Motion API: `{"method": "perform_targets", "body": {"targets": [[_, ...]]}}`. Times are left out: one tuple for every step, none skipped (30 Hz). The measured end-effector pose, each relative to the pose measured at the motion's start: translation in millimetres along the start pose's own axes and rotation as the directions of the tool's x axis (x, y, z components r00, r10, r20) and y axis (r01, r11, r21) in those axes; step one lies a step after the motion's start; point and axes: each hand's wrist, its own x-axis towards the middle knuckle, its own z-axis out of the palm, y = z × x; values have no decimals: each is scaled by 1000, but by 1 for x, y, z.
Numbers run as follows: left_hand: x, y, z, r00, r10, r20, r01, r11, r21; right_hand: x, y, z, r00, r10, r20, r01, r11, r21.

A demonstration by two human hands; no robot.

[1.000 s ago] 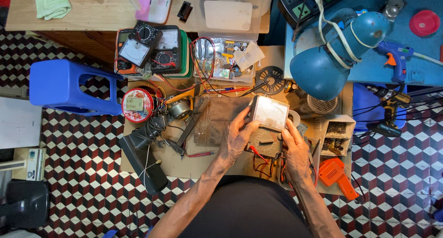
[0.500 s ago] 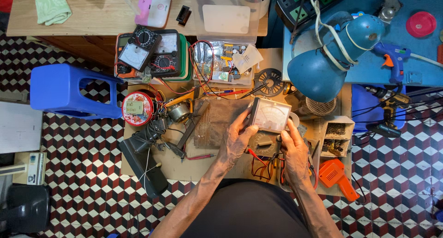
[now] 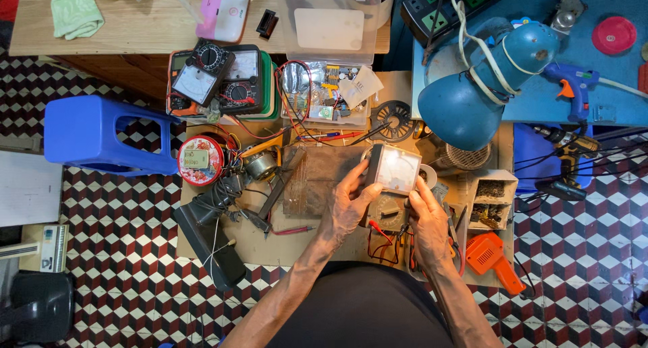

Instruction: The person tests an analog multimeter by connecting red and black probes to its terminals and adjusting the dial. They briefly move a bundle of wires to a wall socket, then return to the workbench to continue testing the multimeter with the probes.

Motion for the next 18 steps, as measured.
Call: {"method": "perform_targets", "body": {"targets": [[1, -1, 1, 1000, 15, 2, -15, 1000, 1, 2, 4, -2, 1000, 26, -5, -26, 1000, 14], [1, -2, 1, 1000, 30, 4, -30, 1000, 1, 3, 7, -3, 1000, 25, 6, -25, 1000, 18], [4, -2, 3, 999, 45, 9, -45, 999, 2, 7, 7, -6, 1000, 23, 15, -23, 999, 23], [5, -2, 6, 999, 35, 0, -35, 999, 19, 8, 6, -8, 1000, 21, 23, -22, 999, 28], [6, -1, 7, 1000, 26, -8, -25, 999, 36, 9, 6, -8, 999, 18, 38, -19, 1000, 18], [7, 1, 9, 1000, 16, -17, -15, 999, 52, 8, 3, -8, 998, 15, 53, -16, 1000, 8], [6, 3, 10, 1000, 14, -22, -13, 998, 54, 7, -1, -7, 998, 13, 69, -13, 1000, -1], [4, 6, 11, 1000, 13, -28, -11, 998, 56, 4, -5, -5, 997, 41, 63, -41, 999, 1], [3, 9, 12, 999, 11, -34, -9, 998, 57, 2, -10, -2, 996, 69, 57, -69, 998, 4], [1, 12, 12, 999, -16, -36, 19, 996, 91, -1, -15, 2, 994, 97, 51, -98, 995, 7], [-1, 16, 12, 998, -43, -38, 48, 991, 126, -4, -20, 5, 995, 82, 57, -82, 997, -6], [-2, 20, 12, 997, -70, -42, 76, 984, 160, -7, -24, 7, 996, 67, 63, -66, 998, -20], [-4, 24, 12, 997, -60, -46, 67, 983, 171, -10, -28, 10, 996, 52, 69, -49, 998, -32], [-5, 27, 12, 998, -49, -49, 57, 981, 183, -11, -31, 12, 995, 55, 84, -54, 998, -16], [-7, 30, 13, 998, -40, -50, 49, 980, 195, -13, -32, 14, 993, 59, 99, -60, 998, 0], [-8, 32, 13, 998, -44, -47, 51, 984, 173, -14, -33, 15, 992, 62, 112, -65, 998, 16], [-8, 33, 13, 998, -48, -42, 53, 987, 150, -14, -33, 16, 991, 68, 117, -73, 997, 37], [-9, 33, 13, 998, -52, -38, 57, 990, 127, -14, -31, 16, 990, 74, 121, -82, 995, 58]]}}
